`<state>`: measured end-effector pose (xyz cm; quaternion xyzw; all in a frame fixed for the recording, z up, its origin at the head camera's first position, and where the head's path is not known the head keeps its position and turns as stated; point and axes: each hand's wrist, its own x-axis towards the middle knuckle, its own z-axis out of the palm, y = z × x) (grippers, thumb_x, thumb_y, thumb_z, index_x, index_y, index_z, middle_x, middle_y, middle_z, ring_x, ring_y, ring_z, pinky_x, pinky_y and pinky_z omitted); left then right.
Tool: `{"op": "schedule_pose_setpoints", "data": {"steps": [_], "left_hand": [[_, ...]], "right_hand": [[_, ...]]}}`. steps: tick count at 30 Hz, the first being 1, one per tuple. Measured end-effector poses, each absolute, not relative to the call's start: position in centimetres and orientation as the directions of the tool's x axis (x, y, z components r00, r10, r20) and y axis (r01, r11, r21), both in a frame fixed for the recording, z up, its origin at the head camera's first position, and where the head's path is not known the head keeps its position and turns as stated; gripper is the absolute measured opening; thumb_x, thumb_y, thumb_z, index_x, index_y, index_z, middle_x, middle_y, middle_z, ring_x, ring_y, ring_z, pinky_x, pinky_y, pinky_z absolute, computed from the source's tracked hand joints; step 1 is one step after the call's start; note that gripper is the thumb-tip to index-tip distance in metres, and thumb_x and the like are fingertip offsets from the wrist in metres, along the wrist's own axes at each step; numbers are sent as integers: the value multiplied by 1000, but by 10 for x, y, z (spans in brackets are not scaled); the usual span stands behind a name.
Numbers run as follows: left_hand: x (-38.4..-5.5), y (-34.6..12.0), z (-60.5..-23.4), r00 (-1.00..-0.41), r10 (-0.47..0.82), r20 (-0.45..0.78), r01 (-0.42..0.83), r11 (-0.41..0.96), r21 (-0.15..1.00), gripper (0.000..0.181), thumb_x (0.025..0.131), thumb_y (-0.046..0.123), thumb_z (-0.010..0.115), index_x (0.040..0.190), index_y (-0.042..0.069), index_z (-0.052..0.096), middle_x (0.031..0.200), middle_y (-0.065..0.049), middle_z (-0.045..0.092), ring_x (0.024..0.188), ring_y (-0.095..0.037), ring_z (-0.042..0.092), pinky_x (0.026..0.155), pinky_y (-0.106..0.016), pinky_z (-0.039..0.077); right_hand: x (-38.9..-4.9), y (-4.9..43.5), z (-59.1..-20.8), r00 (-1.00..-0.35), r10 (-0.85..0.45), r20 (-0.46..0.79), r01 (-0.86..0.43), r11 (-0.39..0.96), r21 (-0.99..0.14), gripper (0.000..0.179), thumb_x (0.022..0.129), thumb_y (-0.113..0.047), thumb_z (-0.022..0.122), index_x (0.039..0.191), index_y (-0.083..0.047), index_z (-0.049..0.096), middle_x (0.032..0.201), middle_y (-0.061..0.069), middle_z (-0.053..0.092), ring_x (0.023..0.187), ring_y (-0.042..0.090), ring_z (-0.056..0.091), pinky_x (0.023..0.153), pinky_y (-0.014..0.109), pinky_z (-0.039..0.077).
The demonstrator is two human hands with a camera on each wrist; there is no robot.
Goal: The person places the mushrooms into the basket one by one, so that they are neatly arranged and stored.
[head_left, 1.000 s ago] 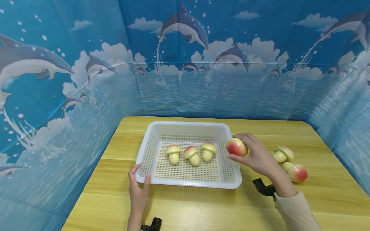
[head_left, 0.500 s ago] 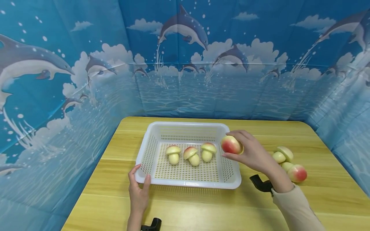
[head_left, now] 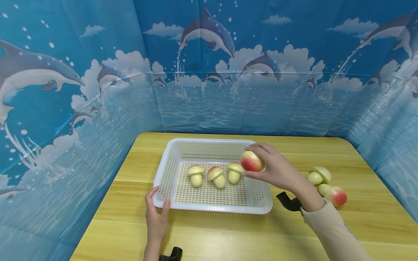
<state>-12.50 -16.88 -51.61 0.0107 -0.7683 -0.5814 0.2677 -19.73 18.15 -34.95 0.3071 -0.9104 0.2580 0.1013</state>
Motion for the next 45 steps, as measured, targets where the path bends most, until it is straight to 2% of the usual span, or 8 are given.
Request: {"op": "schedule_pose_setpoints", "data": {"steps": [4,10,19,25,32,39,45], "left_hand": [[-125,-169,-516,-852,-329,407,301,328,896,50,91,17,58,137,14,38,129,-16,53,113,-29,53,86,-38,44],[-125,-170,-517,-852,-322,412,312,321,894,49,92,16,57,137,14,38,129,-16,53,113,-29,53,85,-26,43],[-125,-169,-520,-839,-329,434,329,329,885,49,91,15,58,136,11,38,128,-16,53,112,-28,53,84,-17,41],[-125,-168,-521,-834,-328,444,340,330,881,49,91,15,58,136,11,38,128,-16,54,112,-27,53,85,-18,41],[-124,-169,-517,-850,-320,419,324,310,894,49,92,16,57,137,15,38,128,-15,54,112,-27,53,85,-35,43],[-124,-169,-516,-848,-321,421,322,317,892,50,91,16,58,137,12,37,127,-16,53,111,-28,53,84,-25,44],[-125,-168,-517,-848,-325,418,317,320,893,50,91,17,58,137,12,37,127,-17,53,111,-29,53,84,-25,44]], "right_hand": [[-201,176,-345,-766,-529,365,-642,662,-387,70,75,-36,80,131,-7,52,132,13,47,115,32,47,84,48,47],[-207,168,-340,-771,-532,350,-637,654,-408,69,75,-36,80,132,-9,52,131,12,48,111,29,50,80,44,50],[-219,150,-341,-742,-568,355,-669,600,-439,66,71,-35,83,126,-10,56,125,8,51,103,24,54,77,40,51],[-227,139,-342,-710,-615,343,-700,567,-434,60,72,-33,83,122,-11,58,126,8,50,104,23,54,77,38,50],[-239,125,-347,-699,-651,296,-704,553,-446,57,75,-39,80,121,-14,59,126,7,50,103,21,55,78,35,49],[-247,110,-358,-650,-719,245,-737,518,-434,51,75,-39,80,118,-18,61,119,-2,54,100,14,55,78,30,48],[-251,98,-366,-627,-759,174,-740,510,-438,54,73,-39,81,118,-18,61,118,-2,54,101,12,53,80,30,48]]}}
